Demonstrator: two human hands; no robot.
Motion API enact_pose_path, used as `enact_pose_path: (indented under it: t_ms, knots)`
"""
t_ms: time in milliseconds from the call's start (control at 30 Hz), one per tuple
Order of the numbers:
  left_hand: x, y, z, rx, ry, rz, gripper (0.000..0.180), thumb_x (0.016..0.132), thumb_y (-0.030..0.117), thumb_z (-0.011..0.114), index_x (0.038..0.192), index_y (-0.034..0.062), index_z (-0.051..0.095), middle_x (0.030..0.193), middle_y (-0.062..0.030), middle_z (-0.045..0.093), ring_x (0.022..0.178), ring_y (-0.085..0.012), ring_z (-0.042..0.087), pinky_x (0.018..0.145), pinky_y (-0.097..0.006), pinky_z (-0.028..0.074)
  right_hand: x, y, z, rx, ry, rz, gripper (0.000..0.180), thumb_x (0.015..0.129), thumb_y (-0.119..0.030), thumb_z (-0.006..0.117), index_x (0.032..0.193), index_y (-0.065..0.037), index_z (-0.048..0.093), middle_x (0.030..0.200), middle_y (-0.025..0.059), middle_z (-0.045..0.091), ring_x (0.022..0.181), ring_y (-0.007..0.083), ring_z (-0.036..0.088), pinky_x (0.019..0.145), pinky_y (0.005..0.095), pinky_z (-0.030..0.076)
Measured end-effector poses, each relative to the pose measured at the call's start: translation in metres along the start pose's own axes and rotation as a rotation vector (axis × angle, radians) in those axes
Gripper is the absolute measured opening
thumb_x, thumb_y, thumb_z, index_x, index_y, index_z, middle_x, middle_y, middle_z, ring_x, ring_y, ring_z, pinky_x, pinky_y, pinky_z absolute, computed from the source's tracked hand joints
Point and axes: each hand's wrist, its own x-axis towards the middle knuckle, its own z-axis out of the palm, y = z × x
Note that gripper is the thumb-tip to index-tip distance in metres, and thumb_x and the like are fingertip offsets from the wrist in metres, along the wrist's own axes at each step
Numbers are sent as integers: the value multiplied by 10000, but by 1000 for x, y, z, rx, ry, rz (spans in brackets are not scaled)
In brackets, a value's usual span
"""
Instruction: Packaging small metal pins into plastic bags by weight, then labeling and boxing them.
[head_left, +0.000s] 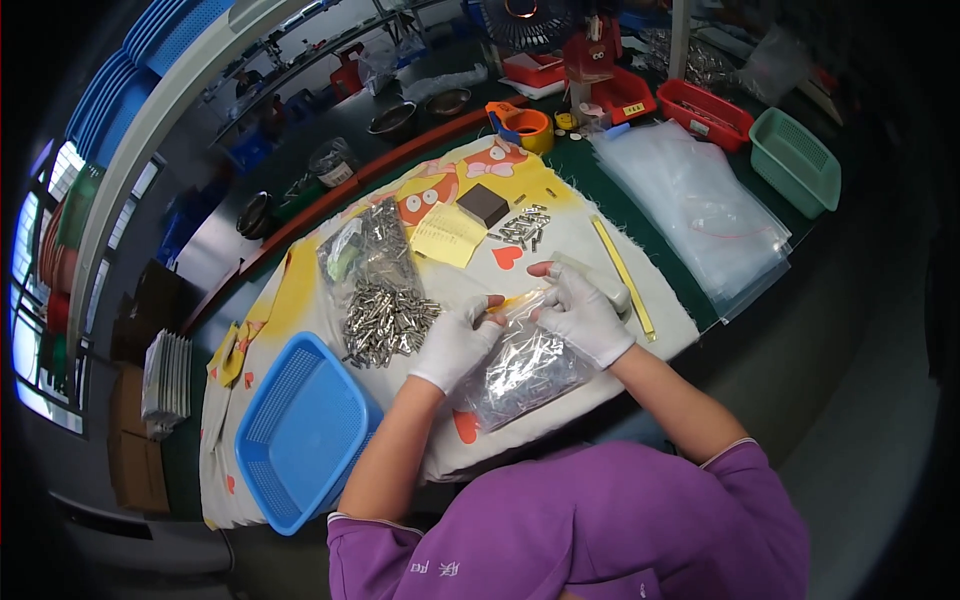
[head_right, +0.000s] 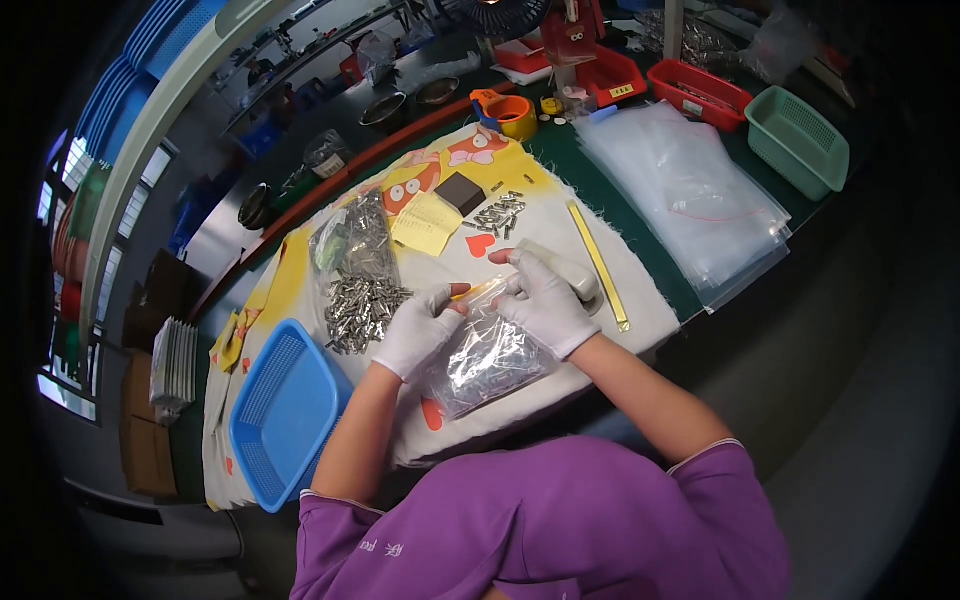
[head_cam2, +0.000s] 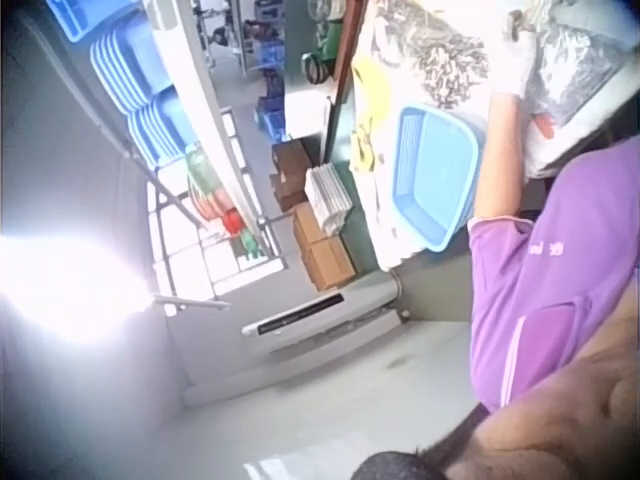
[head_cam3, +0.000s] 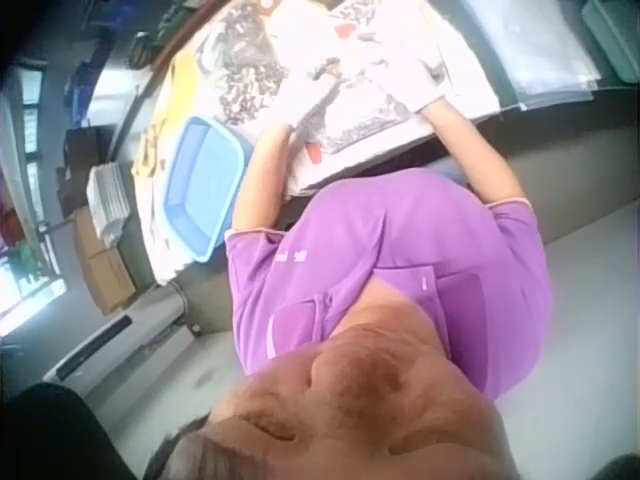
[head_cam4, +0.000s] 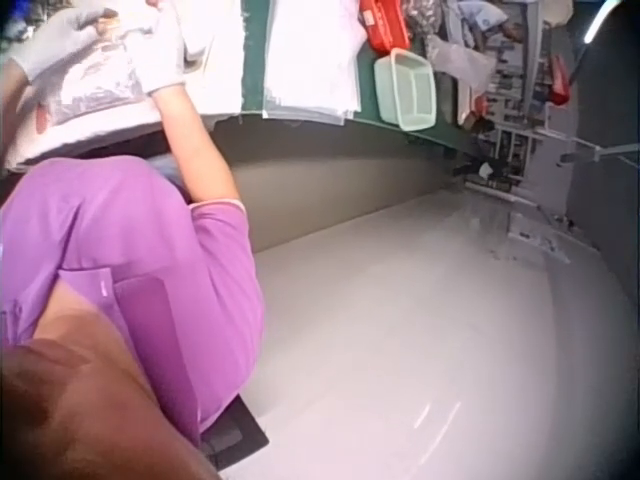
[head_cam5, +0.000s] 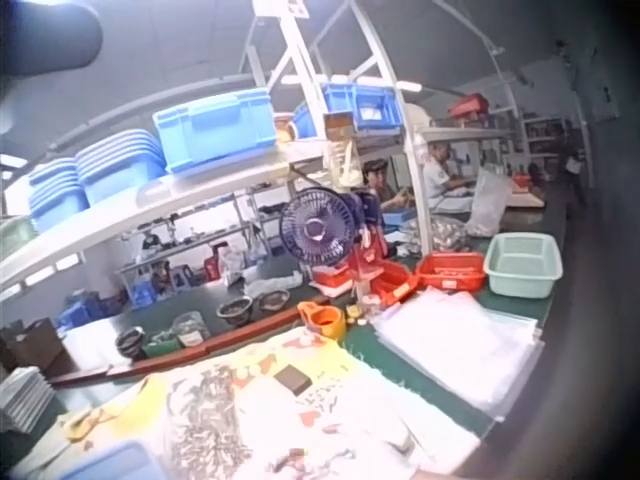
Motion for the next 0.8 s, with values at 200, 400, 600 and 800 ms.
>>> enact_pose_path:
  t_ms: [200,400,600,800]
  knots:
    - [14,-12,-9,-1047,-333,-537,423,826,47,574,1225,-9,443,822,-9,583,759,-67,558,683,-174,449,0,-2,-2,-47,-2,-59,345,764,-12,629,1097,-22,542,746,9,540,685,56,517,653,199,439]
    - [9,-9,-12,-1169,-334,-590,362,833,96,594,1170,34,477,810,16,565,741,-48,536,662,-164,437,-2,-39,-8,-217,-191,89,338,751,-16,625,1088,-20,599,792,10,590,762,71,558,699,200,452]
    - [5,1,-22,-940,-336,-459,309,836,238,627,1081,72,537,755,57,523,695,-18,486,591,-142,383,-8,-60,-5,-633,-72,-4,246,736,-102,651,975,-45,644,767,86,632,692,144,599,673,252,470]
    - [-7,14,-35,-829,-368,-368,297,791,268,683,1009,77,616,764,58,521,689,-34,466,609,-172,386,-12,-60,-5,-783,-43,-166,195,719,-163,674,870,-46,637,747,123,593,702,244,588,659,313,462]
